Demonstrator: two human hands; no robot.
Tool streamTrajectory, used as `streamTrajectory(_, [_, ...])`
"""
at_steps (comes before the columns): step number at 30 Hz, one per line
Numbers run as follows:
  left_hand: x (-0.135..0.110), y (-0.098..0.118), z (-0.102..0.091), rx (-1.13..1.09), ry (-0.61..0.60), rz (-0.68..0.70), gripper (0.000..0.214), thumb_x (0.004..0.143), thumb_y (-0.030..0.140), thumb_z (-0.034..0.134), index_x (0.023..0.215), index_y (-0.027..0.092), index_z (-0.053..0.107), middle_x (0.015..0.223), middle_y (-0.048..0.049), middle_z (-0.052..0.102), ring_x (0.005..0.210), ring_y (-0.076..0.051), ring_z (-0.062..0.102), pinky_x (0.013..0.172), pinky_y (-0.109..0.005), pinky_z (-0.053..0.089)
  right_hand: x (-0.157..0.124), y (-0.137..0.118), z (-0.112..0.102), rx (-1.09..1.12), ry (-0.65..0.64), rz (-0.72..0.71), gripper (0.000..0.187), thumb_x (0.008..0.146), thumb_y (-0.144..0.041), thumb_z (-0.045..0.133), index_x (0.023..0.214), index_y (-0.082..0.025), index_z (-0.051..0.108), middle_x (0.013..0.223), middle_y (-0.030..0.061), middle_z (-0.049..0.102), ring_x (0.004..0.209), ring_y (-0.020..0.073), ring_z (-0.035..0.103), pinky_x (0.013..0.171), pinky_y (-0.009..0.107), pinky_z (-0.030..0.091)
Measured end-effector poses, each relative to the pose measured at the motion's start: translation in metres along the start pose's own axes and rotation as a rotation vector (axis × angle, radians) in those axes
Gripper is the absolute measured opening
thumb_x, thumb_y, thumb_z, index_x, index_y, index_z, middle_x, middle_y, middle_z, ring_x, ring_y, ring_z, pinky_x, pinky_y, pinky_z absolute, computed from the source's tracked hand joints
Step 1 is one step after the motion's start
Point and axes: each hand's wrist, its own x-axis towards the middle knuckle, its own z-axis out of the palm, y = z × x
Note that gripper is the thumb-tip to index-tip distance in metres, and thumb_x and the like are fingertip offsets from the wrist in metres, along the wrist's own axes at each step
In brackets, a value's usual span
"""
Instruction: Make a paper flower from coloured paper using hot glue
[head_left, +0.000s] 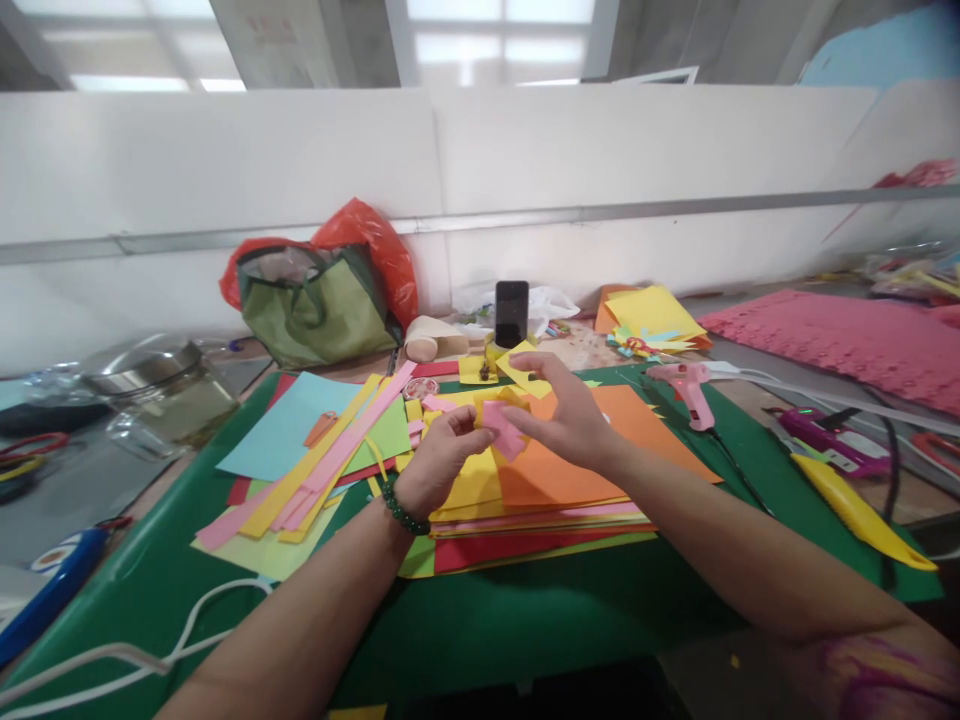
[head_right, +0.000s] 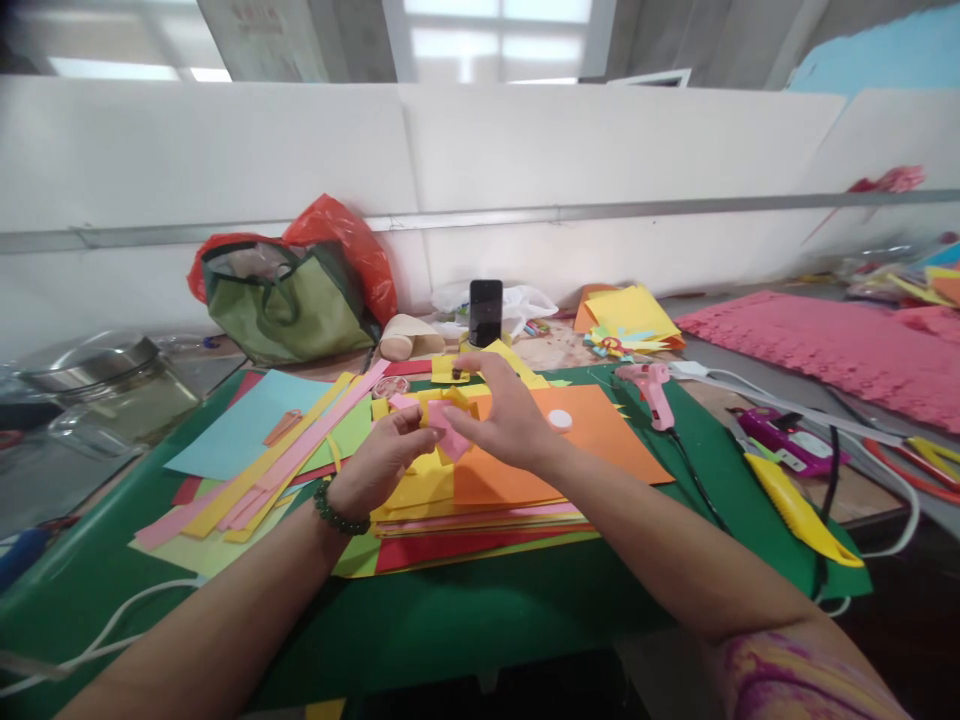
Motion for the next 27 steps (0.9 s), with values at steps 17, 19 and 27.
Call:
streamTrajectory(17, [0.001, -0.004, 0.0, -0.151, -0.067, -0.014, 0.025, 0.063, 0.022, 0.074, 0.087, 0.016, 0.072, 0.088, -0.005, 0.072, 0.086, -0.02, 0.064, 0.084, -0.033, 0.045, 0.005, -0.015, 0.01, 0.299, -0.215, 0.612, 0.051, 0.062, -0.017, 0.062, 0.113, -0.014, 0.052, 0.057, -0.0084, 0.05, 0.052, 0.0096, 0.048, 0.049, 0.022, 0.038])
streamTrajectory(19, [0.0, -0.003, 0.001, -0.149, -0.061, -0.03, 0.024, 0.063, 0.026, 0.074, 0.085, 0.017, 0.072, 0.088, -0.005, 0.072, 0.086, -0.02, 0.064, 0.084, -0.034, 0.046, 0.005, -0.015, 0.01, 0.271, -0.224, 0.602, 0.051, 0.062, -0.016, 0.061, 0.113, -0.014, 0.053, 0.059, -0.0078, 0.051, 0.053, 0.0096, 0.048, 0.05, 0.023, 0.04])
streamTrajectory(27, [0.002, -0.006, 0.001, -0.017, 0.049, -0.048, 0.018, 0.064, 0.03, 0.071, 0.074, 0.015, 0.07, 0.079, -0.0053, 0.069, 0.079, -0.018, 0.061, 0.081, -0.034, 0.045, 0.001, -0.004, 0.013, 0.313, -0.259, 0.603, 0.057, 0.058, -0.019, 0.06, 0.115, -0.016, 0.053, 0.074, -0.0019, 0.057, 0.065, 0.014, 0.054, 0.057, 0.026, 0.044])
